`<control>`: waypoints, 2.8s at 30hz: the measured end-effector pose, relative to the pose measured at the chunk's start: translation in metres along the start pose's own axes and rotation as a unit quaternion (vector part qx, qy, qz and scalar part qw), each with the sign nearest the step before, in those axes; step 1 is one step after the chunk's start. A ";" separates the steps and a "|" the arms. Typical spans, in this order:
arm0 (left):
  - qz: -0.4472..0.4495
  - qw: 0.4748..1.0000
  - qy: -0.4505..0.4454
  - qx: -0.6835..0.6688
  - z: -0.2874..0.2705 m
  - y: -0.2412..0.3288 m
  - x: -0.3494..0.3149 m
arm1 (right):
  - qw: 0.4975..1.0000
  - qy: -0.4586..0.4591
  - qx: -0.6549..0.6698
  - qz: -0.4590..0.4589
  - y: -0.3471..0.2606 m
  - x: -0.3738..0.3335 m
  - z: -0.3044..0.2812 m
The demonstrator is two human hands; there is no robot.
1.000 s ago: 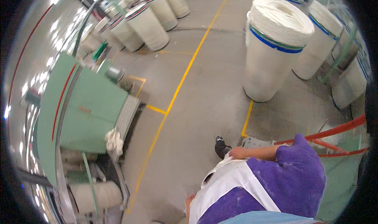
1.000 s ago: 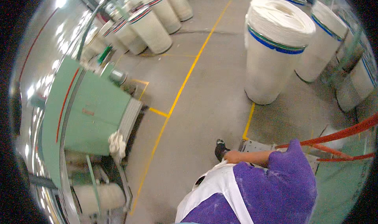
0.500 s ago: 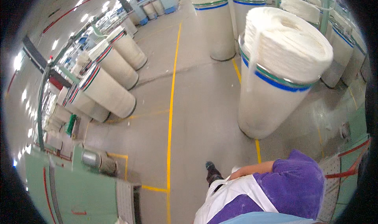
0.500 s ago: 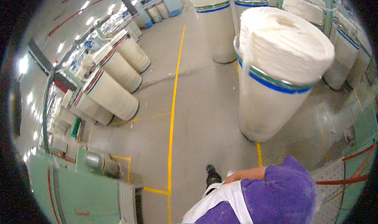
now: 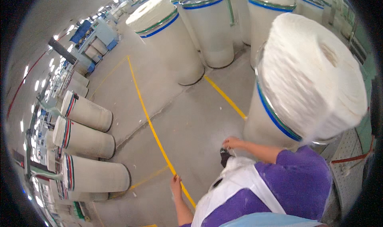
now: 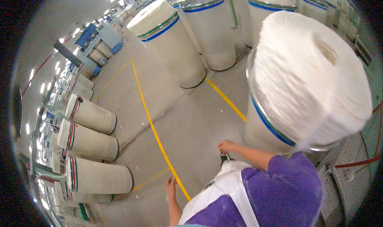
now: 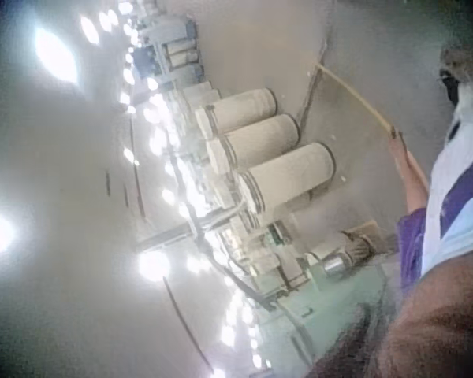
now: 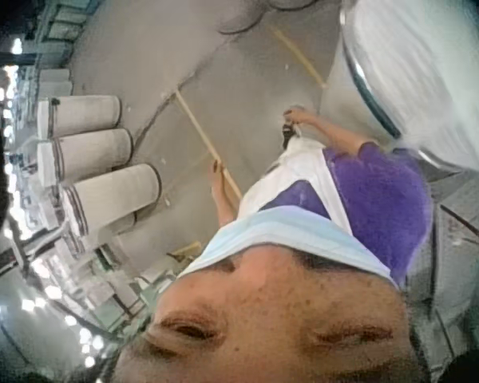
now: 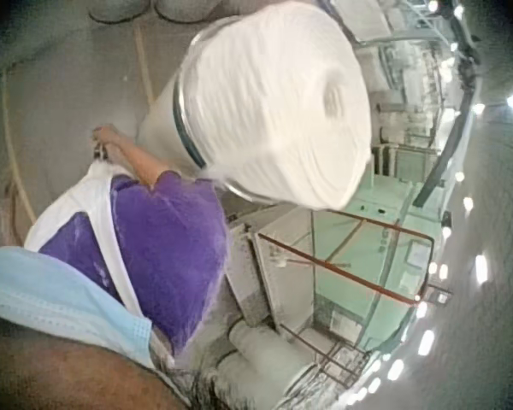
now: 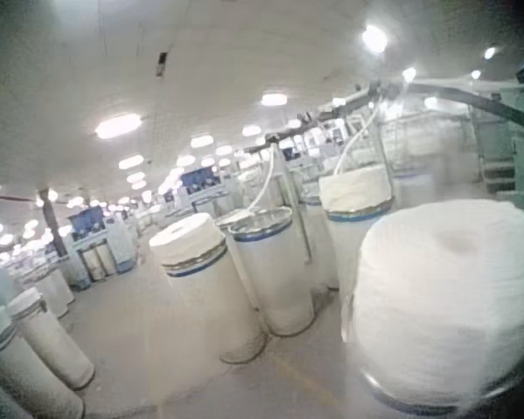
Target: The person pulls white textile strands from large cylindrical containers, uses a thin wooden stick to guide and join the strands, and threads them through a machine's rollers. The person also moves between containers, lifts lids, and places the joined strands into the machine.
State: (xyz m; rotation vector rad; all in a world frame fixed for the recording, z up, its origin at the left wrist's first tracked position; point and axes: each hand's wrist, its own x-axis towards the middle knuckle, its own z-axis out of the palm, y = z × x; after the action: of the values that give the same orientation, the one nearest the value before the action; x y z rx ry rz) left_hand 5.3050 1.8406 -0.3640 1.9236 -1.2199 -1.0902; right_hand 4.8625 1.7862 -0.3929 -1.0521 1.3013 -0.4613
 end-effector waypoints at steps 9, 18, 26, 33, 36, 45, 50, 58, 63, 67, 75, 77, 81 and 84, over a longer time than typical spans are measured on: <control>-0.109 0.958 -0.194 0.180 0.084 0.058 0.205 | 0.999 0.001 -0.033 -0.036 -0.181 0.218 -0.146; -0.149 0.912 -0.239 0.300 0.146 0.138 0.473 | 0.985 0.145 -0.015 -0.091 -0.325 0.360 -0.381; 0.279 0.923 -0.171 0.201 0.319 0.508 0.794 | 0.924 0.316 -0.121 -0.177 -0.455 0.395 -0.597; 0.558 0.779 0.044 0.281 0.387 0.877 0.810 | 0.689 0.541 -0.350 -0.331 -0.581 0.443 -0.803; 0.450 0.819 0.070 0.348 0.394 0.934 0.814 | 0.672 0.520 -0.407 -0.335 -0.624 0.492 -0.850; 0.316 0.938 -0.022 0.140 0.402 0.937 0.865 | 0.685 0.485 -0.507 -0.199 -0.689 0.621 -0.865; 0.305 0.947 -0.031 0.095 0.405 0.934 0.875 | 0.704 0.451 -0.502 -0.222 -0.658 0.567 -0.859; 0.392 0.908 -0.010 0.145 0.393 0.926 0.870 | 0.756 0.306 -0.545 -0.193 -0.569 0.415 -0.819; 0.439 0.881 -0.008 0.179 0.386 0.913 0.874 | 0.730 0.413 -0.527 -0.137 -0.511 0.322 -0.803; 0.619 0.756 0.023 0.209 0.390 0.907 0.844 | 0.690 0.471 -0.514 -0.197 -0.497 0.280 -0.767; 0.664 0.556 -0.234 0.441 0.401 0.892 0.737 | 0.742 0.353 -0.533 -0.202 -0.471 0.217 -0.663; 0.657 0.577 -0.204 0.440 0.394 0.880 0.717 | 0.737 0.330 -0.542 -0.233 -0.467 0.209 -0.665; 0.650 0.583 -0.185 0.451 0.380 0.853 0.666 | 0.746 0.299 -0.538 -0.256 -0.452 0.186 -0.694; 0.669 0.595 -0.133 0.426 0.368 0.811 0.604 | 0.746 0.285 -0.556 -0.231 -0.437 0.163 -0.720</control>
State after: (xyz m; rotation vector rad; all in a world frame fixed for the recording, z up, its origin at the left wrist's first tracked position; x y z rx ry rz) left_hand 4.7866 0.9458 -0.0674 0.5901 -2.9064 0.1716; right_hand 4.3551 1.1794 -0.0611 -2.4231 1.9194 -0.3578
